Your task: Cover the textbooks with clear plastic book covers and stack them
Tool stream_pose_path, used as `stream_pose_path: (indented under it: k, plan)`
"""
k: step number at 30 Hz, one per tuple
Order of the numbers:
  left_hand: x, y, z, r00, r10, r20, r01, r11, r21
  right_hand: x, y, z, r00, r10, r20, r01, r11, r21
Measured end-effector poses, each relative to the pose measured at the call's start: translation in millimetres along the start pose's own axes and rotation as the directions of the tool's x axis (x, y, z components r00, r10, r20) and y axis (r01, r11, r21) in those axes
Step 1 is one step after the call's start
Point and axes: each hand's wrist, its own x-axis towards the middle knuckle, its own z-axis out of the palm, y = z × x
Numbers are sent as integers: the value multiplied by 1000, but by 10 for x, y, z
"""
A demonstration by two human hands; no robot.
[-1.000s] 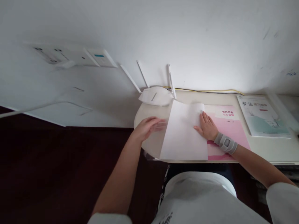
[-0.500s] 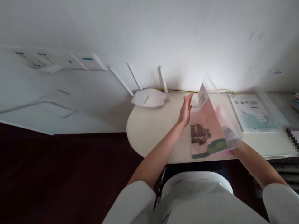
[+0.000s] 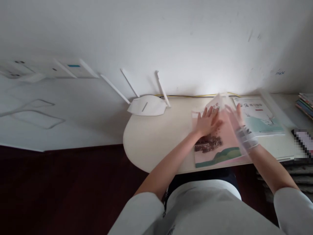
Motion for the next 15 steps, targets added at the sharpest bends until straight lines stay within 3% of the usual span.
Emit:
stream_pose_path:
  k: [3, 5, 7, 10, 12, 15]
  plan:
    - [20, 32, 136, 961, -1, 277, -56, 979, 197, -20, 63, -461, 967, 121, -225, -94, 988, 126]
    - [49, 17, 202, 943, -11, 333, -87, 957, 277, -175, 13, -617, 953, 57, -297, -62, 998, -5]
    - [99, -24, 209, 946, -14, 325, -94, 944, 315, -442, -121, -556, 980, -126, -157, 75, 952, -295]
    - [205, -121, 121, 961, -40, 275, -59, 938, 342, -905, -347, -163, 943, -273, 190, 331, 702, -631]
    - [274, -202, 37, 973, -84, 215, -5, 924, 381, -1132, -401, 107, 892, -243, 380, 449, 551, -703]
    - [326, -324, -83, 977, -182, 108, 115, 885, 450, -1253, -281, 249, 897, -92, 433, 425, 452, -784]
